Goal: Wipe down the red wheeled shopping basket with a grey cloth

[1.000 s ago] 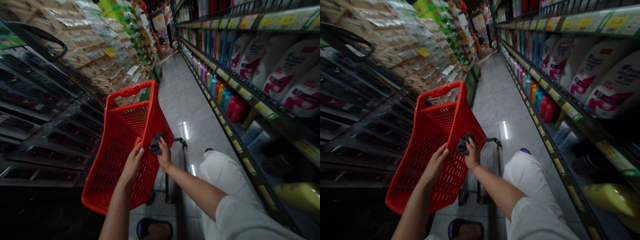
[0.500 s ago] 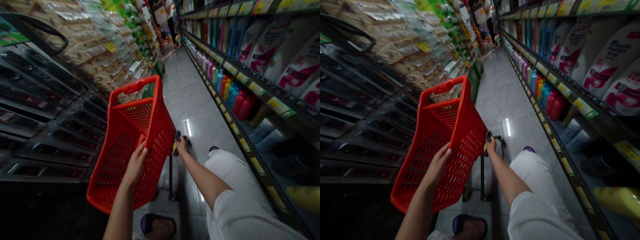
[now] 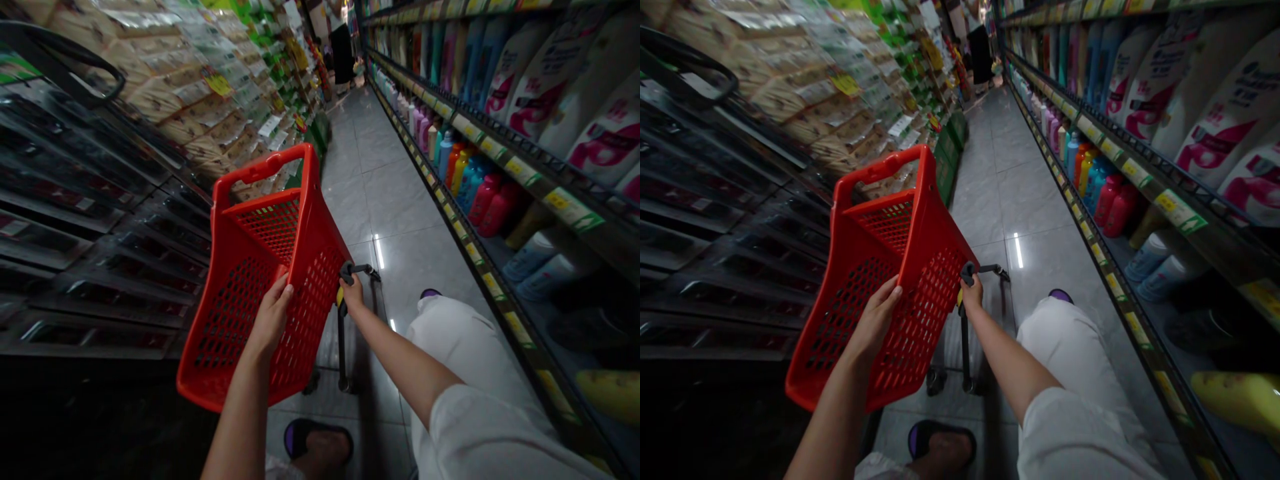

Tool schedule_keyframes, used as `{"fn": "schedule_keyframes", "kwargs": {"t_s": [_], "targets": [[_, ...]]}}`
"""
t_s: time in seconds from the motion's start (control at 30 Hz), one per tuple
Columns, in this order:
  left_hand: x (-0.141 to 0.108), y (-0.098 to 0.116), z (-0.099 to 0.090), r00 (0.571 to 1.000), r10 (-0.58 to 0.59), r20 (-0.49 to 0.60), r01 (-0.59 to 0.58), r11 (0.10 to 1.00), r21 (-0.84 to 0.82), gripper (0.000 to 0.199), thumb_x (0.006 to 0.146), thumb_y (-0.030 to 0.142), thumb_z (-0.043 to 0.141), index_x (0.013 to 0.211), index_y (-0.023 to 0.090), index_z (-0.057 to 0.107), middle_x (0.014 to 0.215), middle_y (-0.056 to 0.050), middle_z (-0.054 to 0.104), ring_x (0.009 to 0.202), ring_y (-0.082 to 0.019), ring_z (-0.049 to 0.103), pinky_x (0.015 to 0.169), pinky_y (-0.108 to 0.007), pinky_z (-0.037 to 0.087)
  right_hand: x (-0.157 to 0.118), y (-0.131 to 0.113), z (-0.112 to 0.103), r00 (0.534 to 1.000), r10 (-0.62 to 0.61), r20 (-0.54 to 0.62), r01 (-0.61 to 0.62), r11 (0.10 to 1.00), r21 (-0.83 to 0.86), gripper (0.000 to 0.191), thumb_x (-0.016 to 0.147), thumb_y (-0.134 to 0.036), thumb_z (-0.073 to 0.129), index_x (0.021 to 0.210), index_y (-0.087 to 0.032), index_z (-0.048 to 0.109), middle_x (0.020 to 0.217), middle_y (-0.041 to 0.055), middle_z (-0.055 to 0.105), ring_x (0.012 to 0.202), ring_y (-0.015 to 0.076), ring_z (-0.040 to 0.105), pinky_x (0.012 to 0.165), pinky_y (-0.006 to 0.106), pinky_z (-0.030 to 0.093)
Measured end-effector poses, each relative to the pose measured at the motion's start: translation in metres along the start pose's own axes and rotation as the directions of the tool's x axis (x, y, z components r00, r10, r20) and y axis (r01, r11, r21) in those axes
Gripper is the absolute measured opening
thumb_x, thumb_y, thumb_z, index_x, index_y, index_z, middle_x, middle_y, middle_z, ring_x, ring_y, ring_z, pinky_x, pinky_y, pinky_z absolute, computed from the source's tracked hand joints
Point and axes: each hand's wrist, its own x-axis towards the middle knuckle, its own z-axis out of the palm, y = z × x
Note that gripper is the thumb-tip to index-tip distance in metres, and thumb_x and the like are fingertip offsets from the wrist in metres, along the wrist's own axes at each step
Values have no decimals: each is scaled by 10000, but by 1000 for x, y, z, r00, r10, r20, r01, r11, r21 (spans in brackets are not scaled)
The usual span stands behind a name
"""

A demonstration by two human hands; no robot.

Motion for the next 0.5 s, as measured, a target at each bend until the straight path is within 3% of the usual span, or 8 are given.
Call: {"fn": "schedule_keyframes", "kwargs": {"t_s": [0.17,0.3,0.4,0.5], "targets": [[0,1,0,1000,-6,10,7,1000,-24,721,758,621,673,1289,134,644,1318,-119,665,1294,-334,541,1141,-455,363,-27,0,2,989,133,-66,-137,989,-55,219,664,-349,626,840,-222,655,780,-6,715,739,187,646,693,274,498],[0,0,0,1000,-9,-8,9,1000,-22,742,739,640,683,1281,134,650,1296,-122,677,1283,-335,550,1130,-451,379,-19,-19,14,982,158,-106,-161,987,-20,219,712,-350,612,862,-195,652,825,25,727,761,187,660,703,276,508],[-1,-1,1,1000,-21,-11,21,999,-42,748,733,639,689,1280,130,650,1283,-123,685,1296,-341,540,1128,-453,381,-8,-48,32,995,83,-63,-79,994,72,302,766,-378,615,979,-170,660,911,54,737,823,192,679,767,298,532],[2,-3,2,1000,-3,-2,3,997,-74,748,725,636,698,1280,137,651,1302,-120,675,1315,-343,523,1140,-452,367,-18,-73,45,991,-124,53,115,982,153,395,809,-384,621,1137,-166,653,1068,87,733,991,213,680,900,344,538]]}}
